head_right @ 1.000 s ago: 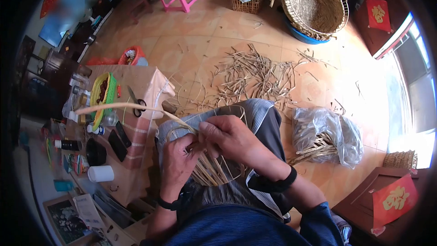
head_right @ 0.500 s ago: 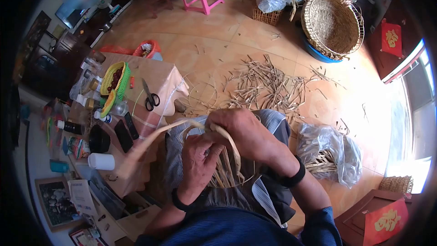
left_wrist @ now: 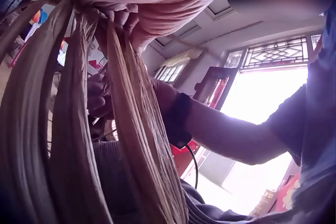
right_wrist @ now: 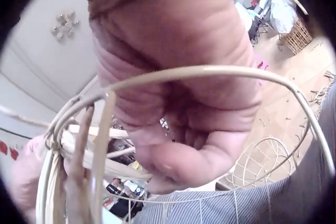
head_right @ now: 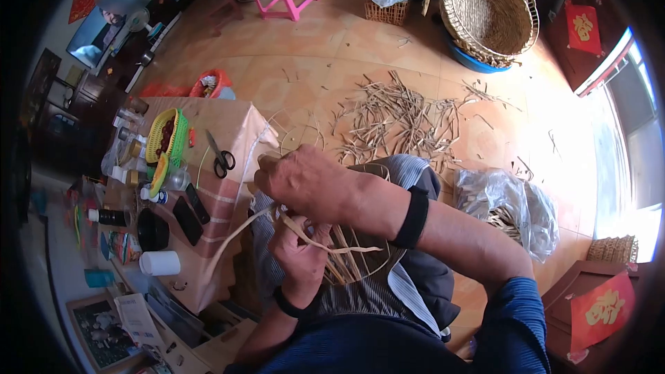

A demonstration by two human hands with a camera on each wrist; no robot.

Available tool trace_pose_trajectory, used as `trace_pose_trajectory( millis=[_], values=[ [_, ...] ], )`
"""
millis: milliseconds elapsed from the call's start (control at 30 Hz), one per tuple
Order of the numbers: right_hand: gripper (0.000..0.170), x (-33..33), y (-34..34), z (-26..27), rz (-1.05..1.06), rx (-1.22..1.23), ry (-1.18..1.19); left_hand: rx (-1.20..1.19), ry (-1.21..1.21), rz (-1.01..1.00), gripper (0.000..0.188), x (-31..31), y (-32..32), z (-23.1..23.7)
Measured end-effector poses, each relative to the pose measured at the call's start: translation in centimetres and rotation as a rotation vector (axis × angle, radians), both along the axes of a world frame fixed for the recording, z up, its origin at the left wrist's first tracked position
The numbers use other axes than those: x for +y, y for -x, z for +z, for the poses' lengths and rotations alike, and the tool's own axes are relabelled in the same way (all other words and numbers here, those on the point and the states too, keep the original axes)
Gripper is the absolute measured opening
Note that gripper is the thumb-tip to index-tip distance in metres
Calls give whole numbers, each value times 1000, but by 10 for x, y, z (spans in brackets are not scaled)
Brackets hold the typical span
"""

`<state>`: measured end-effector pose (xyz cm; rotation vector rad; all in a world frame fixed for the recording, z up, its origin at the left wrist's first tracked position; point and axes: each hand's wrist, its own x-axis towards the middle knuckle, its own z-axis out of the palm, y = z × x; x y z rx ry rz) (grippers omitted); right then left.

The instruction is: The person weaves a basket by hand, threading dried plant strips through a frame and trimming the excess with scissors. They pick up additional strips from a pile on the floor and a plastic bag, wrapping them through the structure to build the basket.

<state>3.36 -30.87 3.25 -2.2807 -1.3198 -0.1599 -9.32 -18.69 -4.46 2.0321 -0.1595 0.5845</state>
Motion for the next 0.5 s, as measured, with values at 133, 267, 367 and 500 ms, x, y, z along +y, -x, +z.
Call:
trace_pose_trajectory(
  millis=[133,267,367,500],
  values=[
    [28,-5,-3,-7,-58,269,143,-119,-140,-43,28,-3,-6,11],
    [38,-29,-30,1,229,724,39,-43,-233,-66,19,-3,-6,15],
    [42,-37,-53,-26,378,1090,-23,23,-270,-62,18,-1,-5,13],
    [43,-51,-61,-55,596,1453,-174,49,-248,-93,18,-4,-8,18]
  ],
)
